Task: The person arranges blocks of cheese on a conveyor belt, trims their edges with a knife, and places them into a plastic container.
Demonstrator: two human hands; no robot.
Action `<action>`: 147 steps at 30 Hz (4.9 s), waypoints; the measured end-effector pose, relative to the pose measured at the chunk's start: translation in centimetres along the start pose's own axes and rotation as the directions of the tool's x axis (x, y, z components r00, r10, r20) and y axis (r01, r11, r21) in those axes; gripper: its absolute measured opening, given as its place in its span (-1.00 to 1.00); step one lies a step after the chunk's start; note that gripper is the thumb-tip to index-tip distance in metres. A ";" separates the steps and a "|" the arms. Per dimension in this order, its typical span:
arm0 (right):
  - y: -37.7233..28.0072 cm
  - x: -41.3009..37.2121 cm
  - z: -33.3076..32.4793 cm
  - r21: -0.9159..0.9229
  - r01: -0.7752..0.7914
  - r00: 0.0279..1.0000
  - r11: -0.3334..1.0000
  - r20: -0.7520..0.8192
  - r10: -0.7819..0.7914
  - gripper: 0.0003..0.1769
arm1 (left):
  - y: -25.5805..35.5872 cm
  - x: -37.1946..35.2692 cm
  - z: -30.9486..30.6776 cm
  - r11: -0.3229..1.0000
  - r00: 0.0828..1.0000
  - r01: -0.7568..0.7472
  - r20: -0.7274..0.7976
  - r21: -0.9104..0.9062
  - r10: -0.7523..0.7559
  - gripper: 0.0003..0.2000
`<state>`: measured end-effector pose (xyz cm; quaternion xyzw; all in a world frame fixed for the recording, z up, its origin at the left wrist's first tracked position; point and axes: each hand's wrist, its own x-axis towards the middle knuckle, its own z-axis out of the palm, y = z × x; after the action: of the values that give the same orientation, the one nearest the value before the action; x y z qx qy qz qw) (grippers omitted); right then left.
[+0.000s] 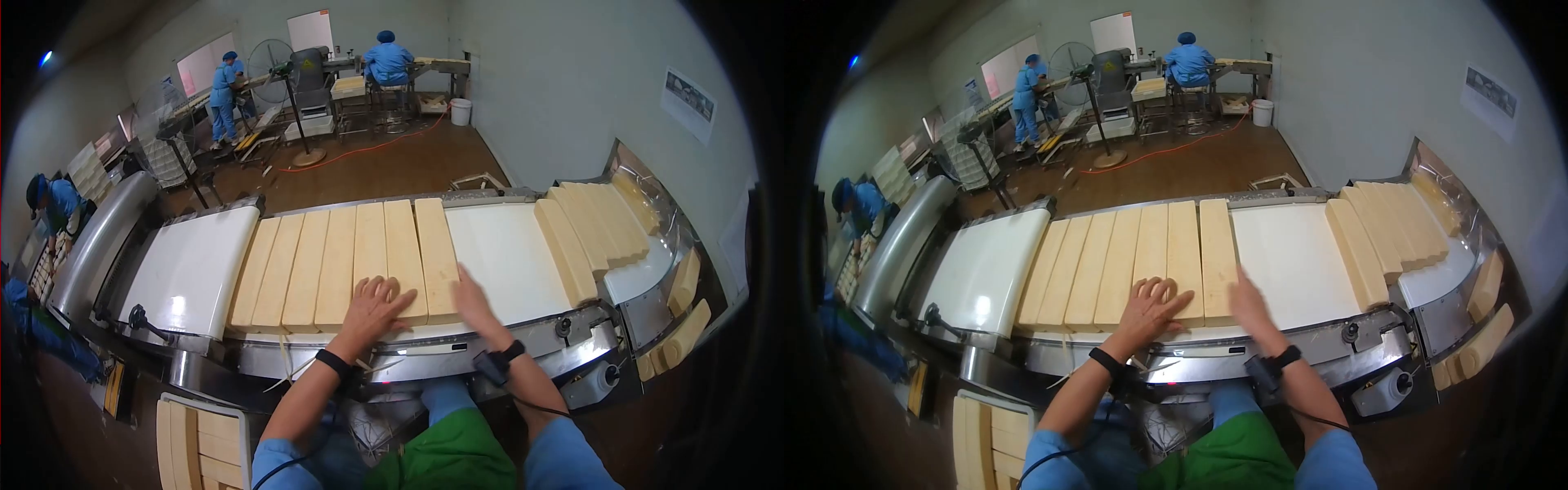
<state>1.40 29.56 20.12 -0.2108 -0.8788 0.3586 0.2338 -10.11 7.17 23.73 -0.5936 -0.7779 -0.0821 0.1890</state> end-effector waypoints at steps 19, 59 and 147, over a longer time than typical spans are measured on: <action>8.0 -4.5 -15.1 -0.563 -0.567 0.821 0.601 -0.446 0.357 -0.18 | 3.4 2.9 0.0 0.993 0.994 0.079 0.079 -0.091 -0.072 -0.31; 9.9 1.2 -6.3 0.285 -0.091 0.985 0.954 -0.118 0.129 -0.51 | 6.7 5.9 2.7 0.994 0.994 0.107 0.029 -0.025 -0.106 -0.28; -17.7 -15.2 -0.4 0.063 0.720 0.654 0.691 0.271 -0.706 -0.76 | 2.1 -14.5 -10.1 -0.564 0.637 -0.239 0.311 -0.790 -0.705 -0.50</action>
<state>10.24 10.01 29.30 0.1967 -0.9230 0.2414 0.2262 -2.86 -8.69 27.06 -0.1060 -0.3528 -0.9023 -0.2241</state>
